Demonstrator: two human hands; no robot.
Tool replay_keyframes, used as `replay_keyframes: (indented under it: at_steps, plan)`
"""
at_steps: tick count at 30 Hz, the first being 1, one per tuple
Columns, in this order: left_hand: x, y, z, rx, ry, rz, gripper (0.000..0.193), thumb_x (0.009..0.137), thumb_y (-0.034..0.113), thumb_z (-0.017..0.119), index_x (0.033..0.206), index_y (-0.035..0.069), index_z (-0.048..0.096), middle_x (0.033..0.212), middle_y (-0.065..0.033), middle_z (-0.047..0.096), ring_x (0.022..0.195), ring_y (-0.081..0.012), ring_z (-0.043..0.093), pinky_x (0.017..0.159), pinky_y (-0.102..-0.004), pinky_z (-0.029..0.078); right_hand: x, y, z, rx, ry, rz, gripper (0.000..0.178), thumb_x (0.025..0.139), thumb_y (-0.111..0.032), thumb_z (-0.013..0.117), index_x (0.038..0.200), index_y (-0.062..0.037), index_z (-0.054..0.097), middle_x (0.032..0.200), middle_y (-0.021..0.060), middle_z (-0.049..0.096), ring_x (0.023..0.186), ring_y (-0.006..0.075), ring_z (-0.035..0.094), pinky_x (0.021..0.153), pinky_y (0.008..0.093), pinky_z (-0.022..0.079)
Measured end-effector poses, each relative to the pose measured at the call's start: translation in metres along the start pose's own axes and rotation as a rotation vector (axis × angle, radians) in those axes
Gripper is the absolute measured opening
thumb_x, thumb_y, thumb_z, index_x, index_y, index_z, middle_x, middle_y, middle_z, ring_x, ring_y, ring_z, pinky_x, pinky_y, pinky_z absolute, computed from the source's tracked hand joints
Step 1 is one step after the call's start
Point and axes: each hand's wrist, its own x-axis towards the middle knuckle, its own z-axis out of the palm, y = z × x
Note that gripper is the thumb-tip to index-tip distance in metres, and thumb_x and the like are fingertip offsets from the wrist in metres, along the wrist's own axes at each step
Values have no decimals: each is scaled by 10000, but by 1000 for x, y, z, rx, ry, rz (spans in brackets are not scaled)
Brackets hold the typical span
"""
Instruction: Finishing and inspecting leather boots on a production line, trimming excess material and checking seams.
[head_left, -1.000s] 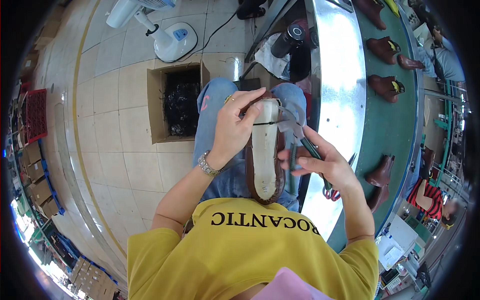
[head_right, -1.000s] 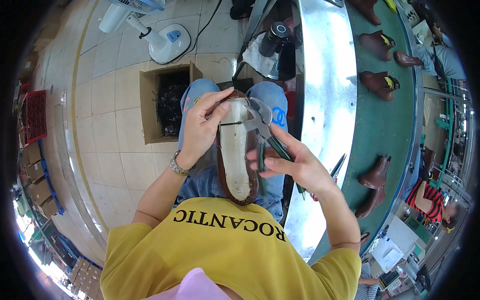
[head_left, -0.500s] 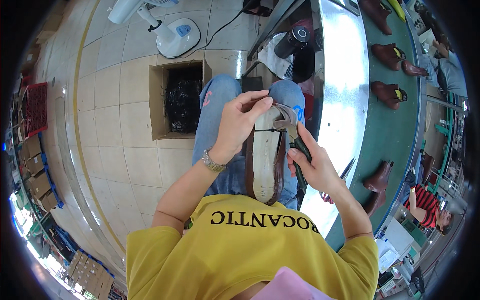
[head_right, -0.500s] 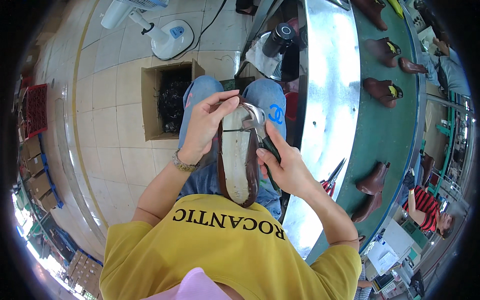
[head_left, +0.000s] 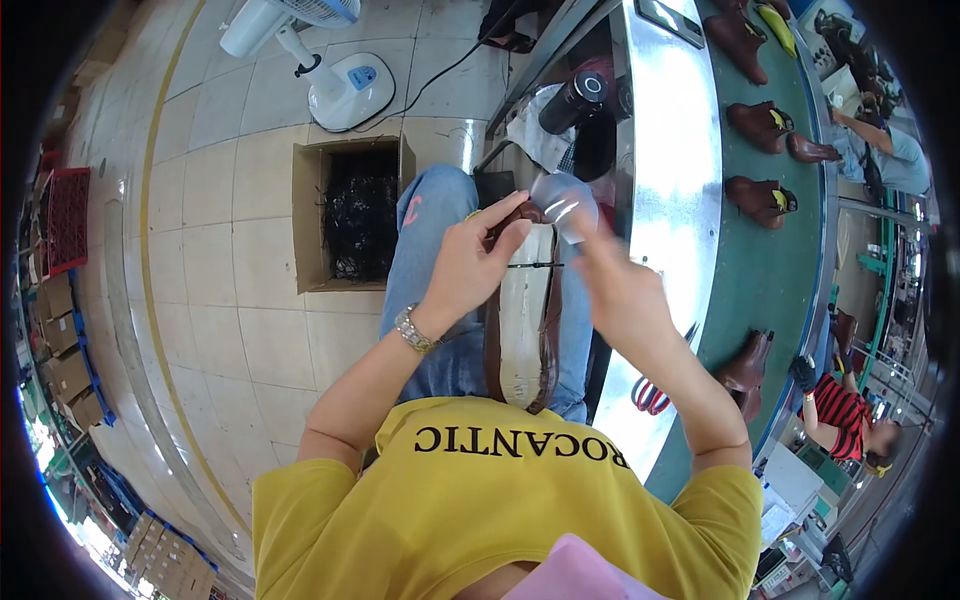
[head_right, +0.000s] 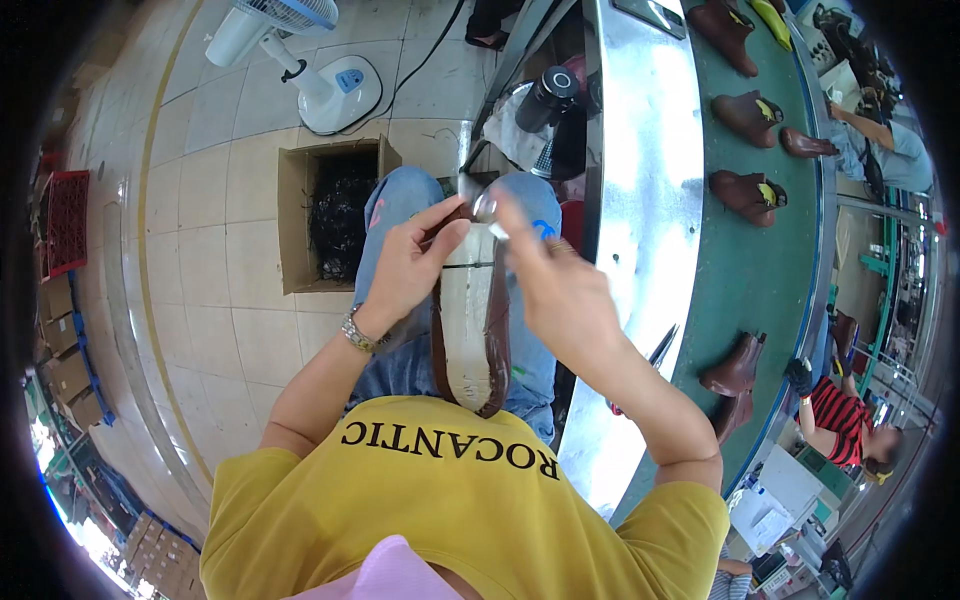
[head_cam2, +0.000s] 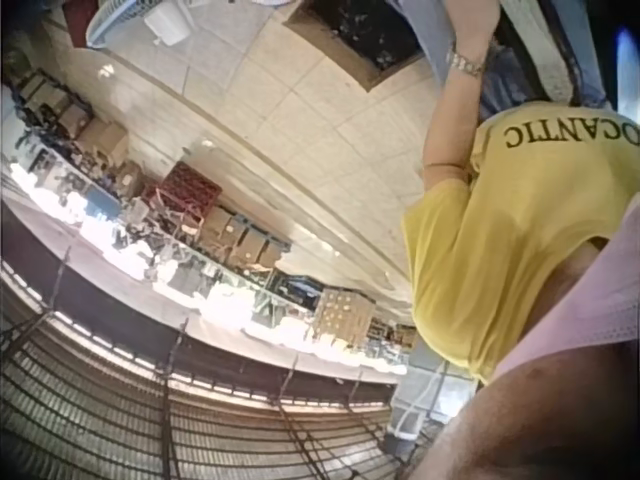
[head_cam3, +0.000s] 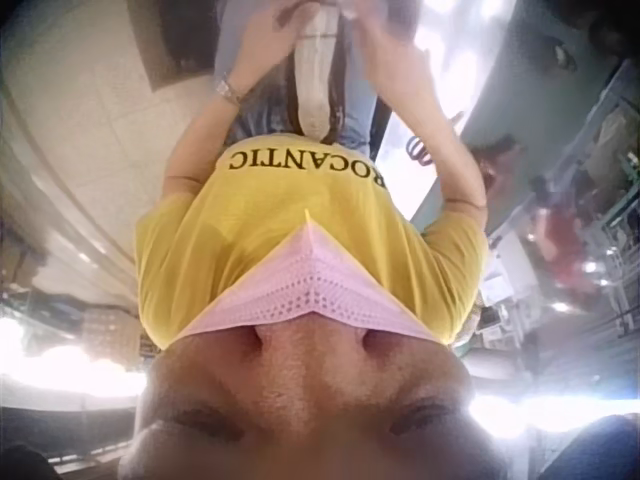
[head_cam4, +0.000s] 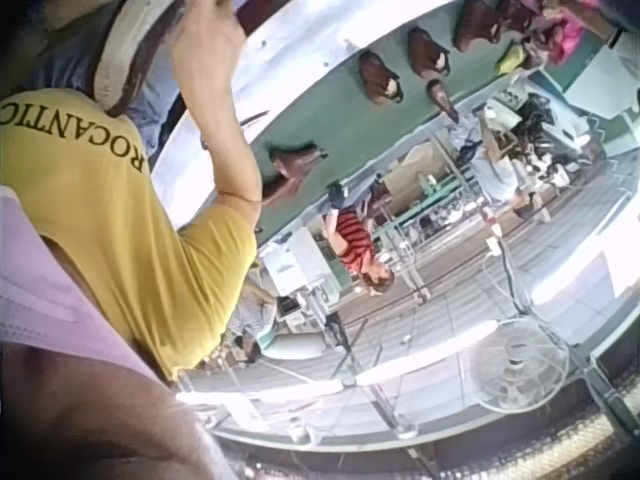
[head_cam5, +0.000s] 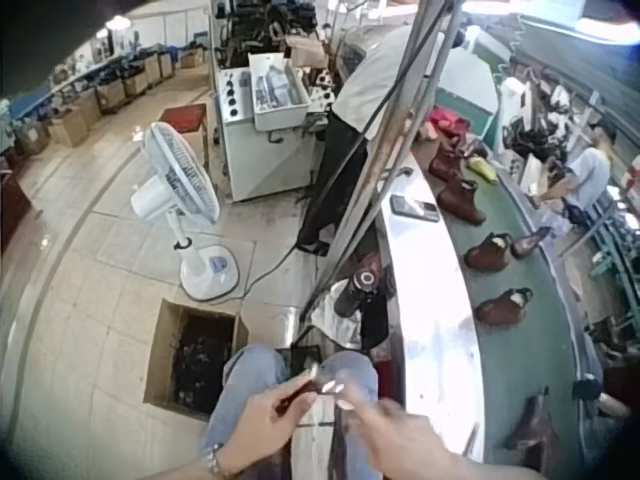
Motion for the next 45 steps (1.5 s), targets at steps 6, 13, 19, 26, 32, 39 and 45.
replay_keyframes:
  at_steps: [6, 13, 19, 26, 32, 39, 45]
  plan:
    - [1, 1, -15, -34, -123, -69, 414, 962, 145, 593, 1350, 5, 550, 1124, -41, 665, 991, -79, 585, 906, -240, 457, 10, -15, -19, 134, 44, -162, 691, 906, -106, 595, 1516, -217, 292, 761, 181, 645, 616, 338, 647, 505, 448, 484]
    - [-10, 0, -16, -306, -128, -113, 632, 892, 45, 627, 1466, -26, 372, 1439, -121, 470, 1300, -180, 463, 1083, -314, 361, -5, 12, 8, 295, -76, 68, 711, 914, -85, 607, 1530, -186, 266, 760, 170, 651, 607, 327, 642, 578, 402, 519]
    - [-47, 7, -3, -167, -63, 4, 831, 876, 92, 707, 1521, -33, 198, 1480, -166, 394, 1303, -215, 453, 1040, -331, 428, -55, 104, 51, 270, 358, 557, 711, 925, -124, 593, 1537, -138, 233, 1046, 257, 638, 818, 351, 657, 759, 463, 507]
    - [-72, -14, 2, -153, 26, -25, 697, 890, 241, 724, 1403, -72, 372, 1293, -182, 562, 1163, -208, 575, 982, -323, 459, -132, 153, 120, 24, 549, 519, 582, 860, -194, 682, 1373, -9, 479, 1204, 259, 559, 1196, 398, 502, 1035, 430, 391]
    - [-79, 8, -10, 766, 146, 108, 402, 922, 389, 644, 776, 19, 591, 665, -150, 635, 594, -284, 630, 567, -366, 487, -272, 165, 111, 6, 551, 1063, 468, 704, -195, 836, 1034, 4, 572, 925, 148, 591, 884, 328, 575, 797, 438, 465]
    - [-70, 10, -27, 778, 122, 240, 458, 963, 354, 577, 677, -1, 529, 601, -225, 534, 518, -347, 528, 500, -399, 398, -310, 164, 145, 62, 596, 1135, 502, 655, -197, 860, 1023, 4, 584, 858, 115, 614, 727, 273, 586, 705, 395, 498]
    - [-67, -1, -39, 495, 42, 151, 431, 977, 313, 573, 714, -22, 510, 635, -245, 440, 576, -392, 318, 503, -403, 353, -263, 140, 98, 835, 567, 1117, 264, 864, -261, 666, 883, -1, 622, 694, 19, 572, 615, 95, 513, 540, 270, 409]
